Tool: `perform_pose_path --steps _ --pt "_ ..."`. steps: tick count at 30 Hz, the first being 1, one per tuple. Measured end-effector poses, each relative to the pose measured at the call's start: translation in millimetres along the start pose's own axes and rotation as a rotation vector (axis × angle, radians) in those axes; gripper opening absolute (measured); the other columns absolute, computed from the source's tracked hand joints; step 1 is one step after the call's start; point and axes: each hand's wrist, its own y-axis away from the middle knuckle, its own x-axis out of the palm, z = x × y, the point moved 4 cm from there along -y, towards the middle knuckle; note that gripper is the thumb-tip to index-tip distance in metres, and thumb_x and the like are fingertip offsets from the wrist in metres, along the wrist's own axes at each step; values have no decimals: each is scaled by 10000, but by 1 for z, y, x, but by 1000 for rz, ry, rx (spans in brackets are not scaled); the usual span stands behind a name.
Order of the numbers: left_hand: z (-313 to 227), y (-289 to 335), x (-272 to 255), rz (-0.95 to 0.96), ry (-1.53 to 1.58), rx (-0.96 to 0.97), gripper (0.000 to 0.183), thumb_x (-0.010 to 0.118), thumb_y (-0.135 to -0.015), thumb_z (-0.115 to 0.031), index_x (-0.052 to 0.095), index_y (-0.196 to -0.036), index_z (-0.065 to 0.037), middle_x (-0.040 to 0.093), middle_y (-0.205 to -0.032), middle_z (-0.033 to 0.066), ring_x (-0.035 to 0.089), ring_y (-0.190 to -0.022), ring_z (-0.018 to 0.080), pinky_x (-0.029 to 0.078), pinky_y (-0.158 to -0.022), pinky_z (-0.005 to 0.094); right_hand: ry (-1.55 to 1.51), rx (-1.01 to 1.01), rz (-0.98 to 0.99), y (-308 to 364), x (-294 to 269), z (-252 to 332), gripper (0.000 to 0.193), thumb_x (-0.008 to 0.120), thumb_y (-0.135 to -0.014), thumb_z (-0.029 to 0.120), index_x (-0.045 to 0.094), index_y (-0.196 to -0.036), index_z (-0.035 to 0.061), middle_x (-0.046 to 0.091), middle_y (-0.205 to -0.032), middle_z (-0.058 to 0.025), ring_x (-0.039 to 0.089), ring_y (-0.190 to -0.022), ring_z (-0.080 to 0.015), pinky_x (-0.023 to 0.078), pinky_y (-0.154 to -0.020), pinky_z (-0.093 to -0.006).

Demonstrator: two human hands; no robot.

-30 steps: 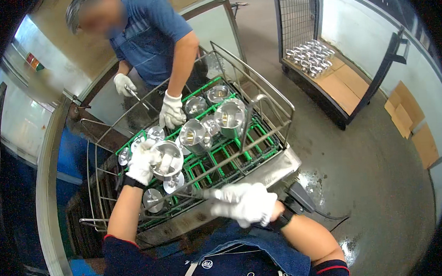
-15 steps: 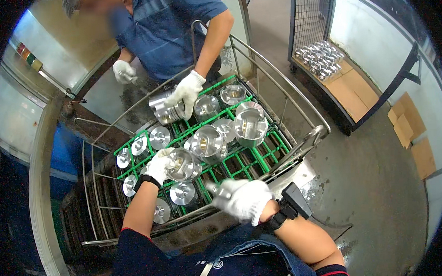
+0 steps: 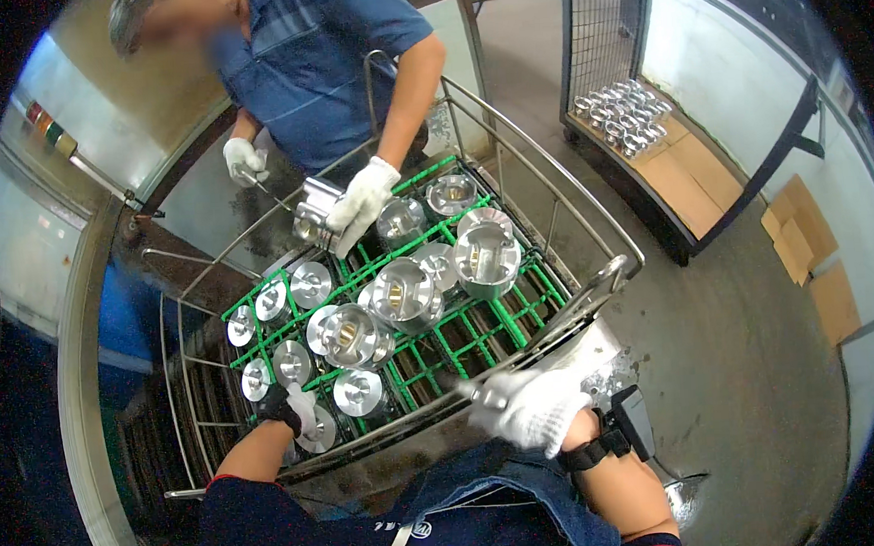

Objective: Clean and organize metal pistons in a fabrication facility.

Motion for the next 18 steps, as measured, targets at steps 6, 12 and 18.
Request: perform_pose_path --steps 6,12,18 --pt "-17 22 -40 340 -400 493 472 703 -683 -375 633 -1052 -89 704 -963 140 694 -873 265 547 -743 418 21 149 -7 14 -7 -5 333 614 -895 434 674 -968 114 620 -699 -137 630 -663 -316 487 -590 -380" --pt "6 29 -39 482 285 149 922 824 -567 -266 483 -1413 -130 622 -1266 156 620 -1133 276 491 -950 336 -166 345 -222 18 19 -44 415 647 -880 426 654 -1182 142 633 -727 -91 620 -658 -259 473 -570 -333" --pt "-27 68 -123 351 -181 388 556 732 -672 -290 645 -1195 -123 691 -1100 147 661 -1030 321 527 -855 412 -502 196 -170 10 34 -36 233 701 -876 320 653 -921 97 562 -631 -29 539 -581 -131 435 -531 -306"
